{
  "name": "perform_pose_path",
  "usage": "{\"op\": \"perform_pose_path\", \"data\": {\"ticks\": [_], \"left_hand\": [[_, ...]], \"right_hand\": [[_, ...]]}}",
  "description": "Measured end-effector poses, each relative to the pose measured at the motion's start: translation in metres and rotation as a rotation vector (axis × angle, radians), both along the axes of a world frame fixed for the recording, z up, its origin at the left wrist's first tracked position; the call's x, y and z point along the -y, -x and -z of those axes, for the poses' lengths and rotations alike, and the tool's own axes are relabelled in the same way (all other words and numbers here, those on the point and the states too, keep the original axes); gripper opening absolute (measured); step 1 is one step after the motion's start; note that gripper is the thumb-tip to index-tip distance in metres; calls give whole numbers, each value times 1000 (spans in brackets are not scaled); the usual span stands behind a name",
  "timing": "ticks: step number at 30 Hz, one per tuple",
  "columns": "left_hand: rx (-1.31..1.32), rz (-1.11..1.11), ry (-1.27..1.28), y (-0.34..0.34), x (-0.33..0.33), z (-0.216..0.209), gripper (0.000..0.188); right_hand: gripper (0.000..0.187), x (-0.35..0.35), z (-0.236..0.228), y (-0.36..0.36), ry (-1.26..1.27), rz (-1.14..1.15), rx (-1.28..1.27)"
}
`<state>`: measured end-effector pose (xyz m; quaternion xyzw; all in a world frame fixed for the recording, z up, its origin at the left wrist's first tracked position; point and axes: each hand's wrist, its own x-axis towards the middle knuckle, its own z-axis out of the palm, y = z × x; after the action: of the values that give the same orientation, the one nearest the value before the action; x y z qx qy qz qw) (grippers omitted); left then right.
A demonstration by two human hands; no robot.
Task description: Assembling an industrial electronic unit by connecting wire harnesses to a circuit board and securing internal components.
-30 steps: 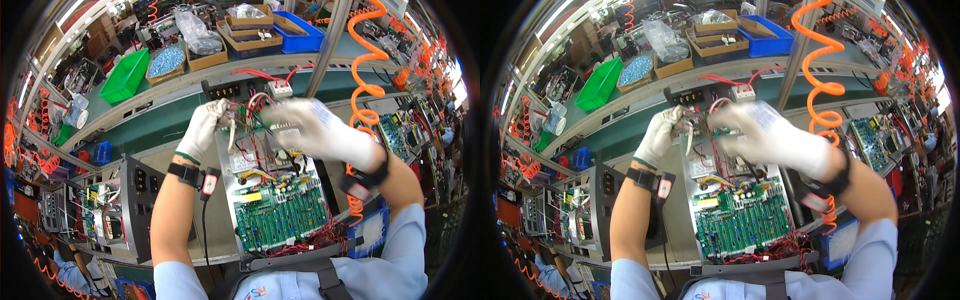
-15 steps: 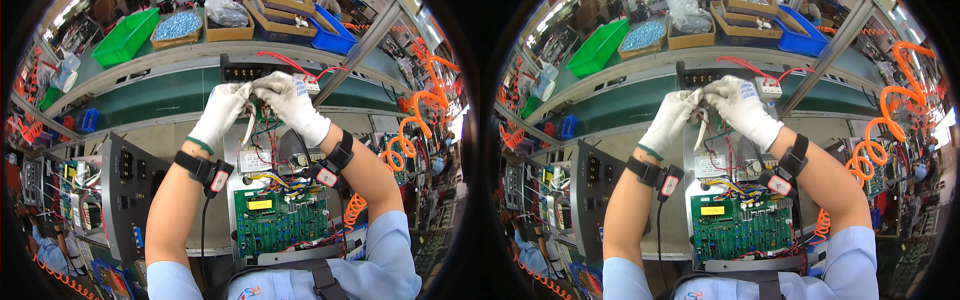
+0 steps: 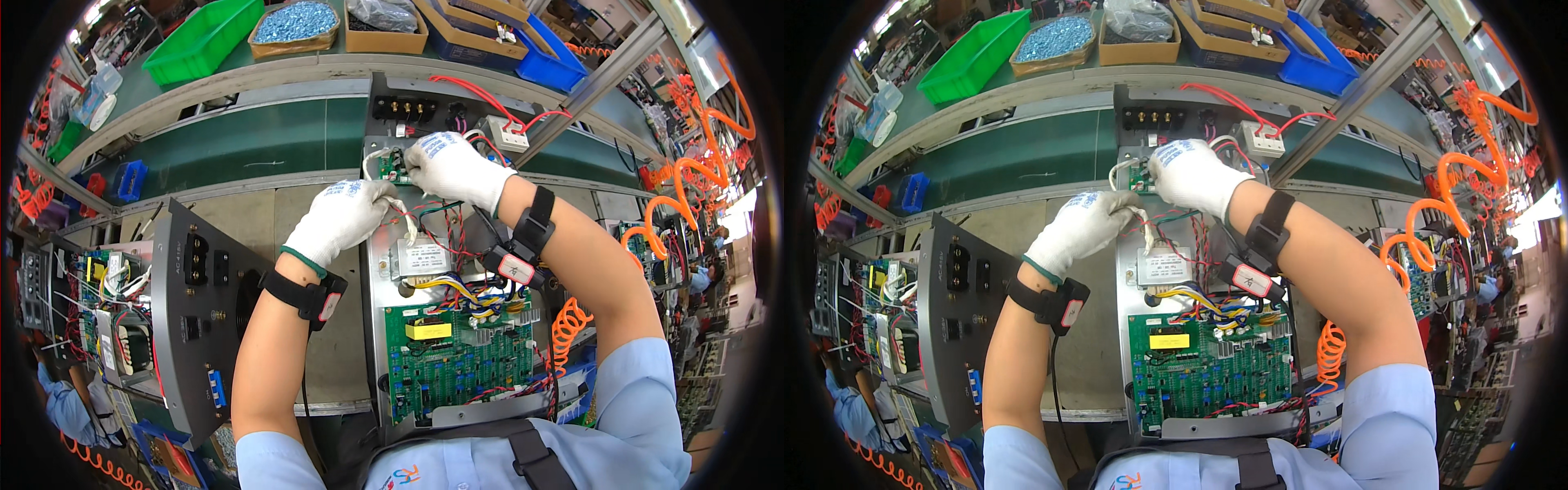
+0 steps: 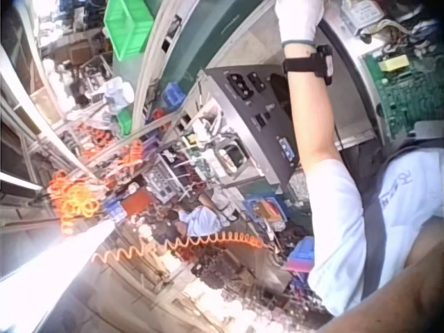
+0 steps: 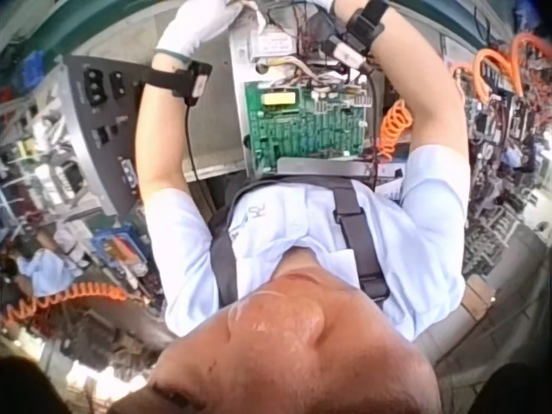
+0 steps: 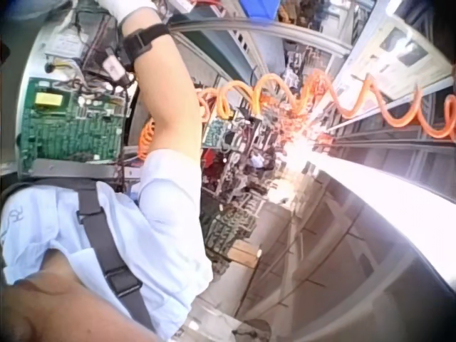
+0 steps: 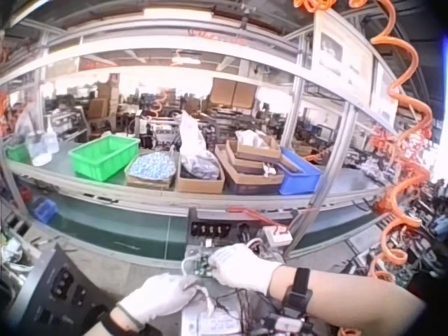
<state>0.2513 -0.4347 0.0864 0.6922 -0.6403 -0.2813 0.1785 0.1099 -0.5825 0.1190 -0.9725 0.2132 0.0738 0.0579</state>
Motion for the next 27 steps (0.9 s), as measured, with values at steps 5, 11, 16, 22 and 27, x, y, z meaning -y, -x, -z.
{"op": "perform_pose_path", "data": {"ticks": [5, 11, 16, 22, 27], "left_hand": [[-50, -15, 10, -1, 1, 6, 32], [-78, -3, 27, -2, 2, 7, 32], [-156, -52, -25, 2, 5, 6, 32], [-545, -407, 229, 7, -3, -7, 28], [-1204, -672, 388, 4, -21, -23, 36]], "right_hand": [[21, 3, 4, 0, 29, 26, -63], [18, 3, 11, -1, 138, -74, 23], [16, -4, 11, -7, 226, -100, -67], [19, -19, -10, -6, 229, -13, -2], [40, -50, -28, 20, -646, 184, 472]]}}
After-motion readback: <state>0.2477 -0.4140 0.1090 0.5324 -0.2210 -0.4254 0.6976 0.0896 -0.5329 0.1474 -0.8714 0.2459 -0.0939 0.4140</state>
